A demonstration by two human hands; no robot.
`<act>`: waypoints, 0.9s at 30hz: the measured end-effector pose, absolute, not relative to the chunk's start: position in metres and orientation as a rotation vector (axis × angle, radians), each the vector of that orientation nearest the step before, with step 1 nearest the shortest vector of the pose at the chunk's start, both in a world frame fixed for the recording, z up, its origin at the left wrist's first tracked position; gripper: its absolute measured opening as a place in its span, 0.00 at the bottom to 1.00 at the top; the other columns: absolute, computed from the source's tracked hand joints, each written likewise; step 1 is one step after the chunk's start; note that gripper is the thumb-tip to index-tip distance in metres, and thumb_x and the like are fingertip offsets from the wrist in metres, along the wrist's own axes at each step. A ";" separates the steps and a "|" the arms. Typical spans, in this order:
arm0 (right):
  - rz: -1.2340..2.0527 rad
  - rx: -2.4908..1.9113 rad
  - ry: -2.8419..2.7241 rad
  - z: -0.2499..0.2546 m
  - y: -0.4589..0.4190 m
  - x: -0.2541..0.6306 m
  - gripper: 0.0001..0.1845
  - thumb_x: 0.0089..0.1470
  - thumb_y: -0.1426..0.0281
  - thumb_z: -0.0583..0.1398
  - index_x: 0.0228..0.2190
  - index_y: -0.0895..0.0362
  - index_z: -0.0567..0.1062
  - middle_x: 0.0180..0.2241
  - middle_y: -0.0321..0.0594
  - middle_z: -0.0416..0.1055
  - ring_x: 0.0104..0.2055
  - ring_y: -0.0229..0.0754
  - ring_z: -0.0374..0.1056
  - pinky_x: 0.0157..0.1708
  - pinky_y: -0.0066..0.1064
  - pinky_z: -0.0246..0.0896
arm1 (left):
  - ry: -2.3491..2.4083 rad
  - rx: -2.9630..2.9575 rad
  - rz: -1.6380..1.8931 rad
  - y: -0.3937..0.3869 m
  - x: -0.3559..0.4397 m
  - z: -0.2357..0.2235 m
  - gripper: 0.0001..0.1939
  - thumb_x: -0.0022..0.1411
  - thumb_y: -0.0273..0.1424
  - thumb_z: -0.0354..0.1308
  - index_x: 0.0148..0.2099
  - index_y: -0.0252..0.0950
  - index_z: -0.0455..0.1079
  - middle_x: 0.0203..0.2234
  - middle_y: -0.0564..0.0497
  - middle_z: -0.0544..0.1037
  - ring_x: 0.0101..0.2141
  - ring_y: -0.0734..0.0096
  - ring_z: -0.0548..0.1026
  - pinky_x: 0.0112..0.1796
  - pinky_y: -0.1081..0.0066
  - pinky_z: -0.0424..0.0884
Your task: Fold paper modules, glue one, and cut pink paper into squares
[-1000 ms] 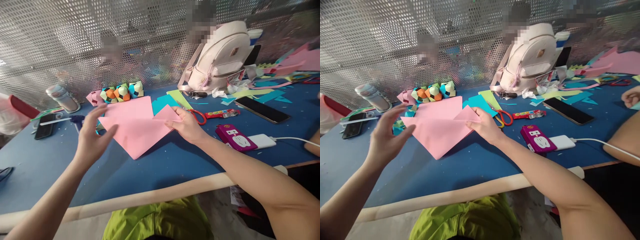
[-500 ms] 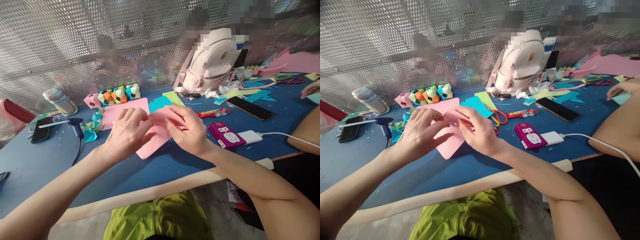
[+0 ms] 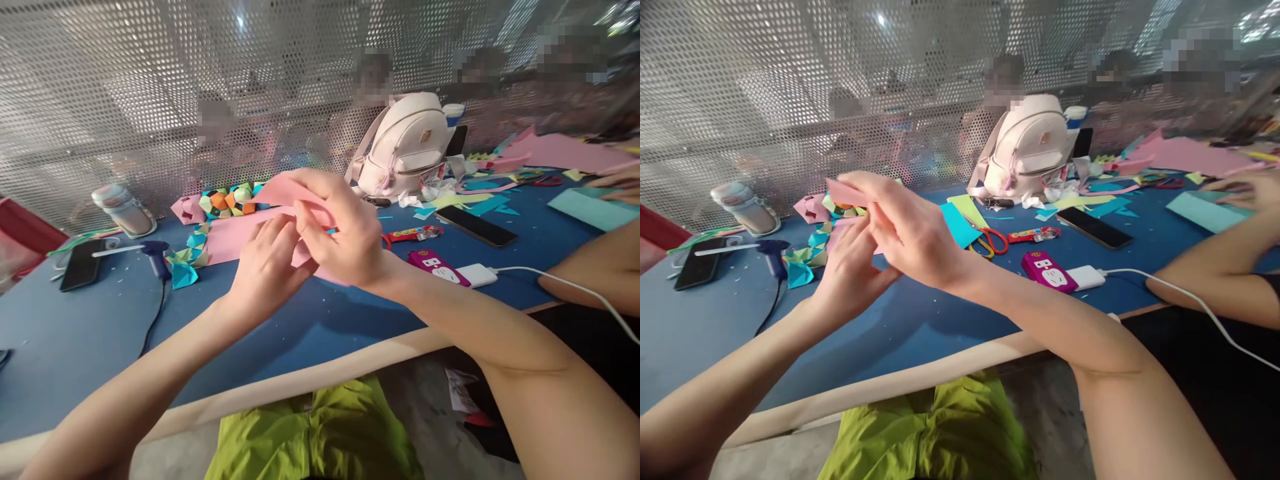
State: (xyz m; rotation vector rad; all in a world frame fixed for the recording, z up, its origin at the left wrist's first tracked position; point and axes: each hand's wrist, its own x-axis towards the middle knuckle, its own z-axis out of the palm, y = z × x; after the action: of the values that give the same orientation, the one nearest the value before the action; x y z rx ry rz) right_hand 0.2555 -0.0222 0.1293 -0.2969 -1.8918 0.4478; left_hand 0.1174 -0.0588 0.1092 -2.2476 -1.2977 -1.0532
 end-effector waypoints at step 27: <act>1.471 -0.409 -1.501 0.091 0.055 0.234 0.28 0.35 0.70 0.69 0.41 0.52 0.69 0.29 0.31 0.71 0.35 0.38 0.69 0.46 0.37 0.64 | -1.616 -1.708 -1.812 -0.098 0.039 0.076 0.06 0.50 0.32 0.66 0.29 0.38 0.73 0.26 0.52 0.78 0.32 0.62 0.77 0.41 0.61 0.74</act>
State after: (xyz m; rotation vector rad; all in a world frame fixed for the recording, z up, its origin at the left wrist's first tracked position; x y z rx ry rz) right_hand 0.2339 0.0549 0.0909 -0.4094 -1.5011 1.4706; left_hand 0.0388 -0.0978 0.0764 -1.7084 -1.6163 -1.8117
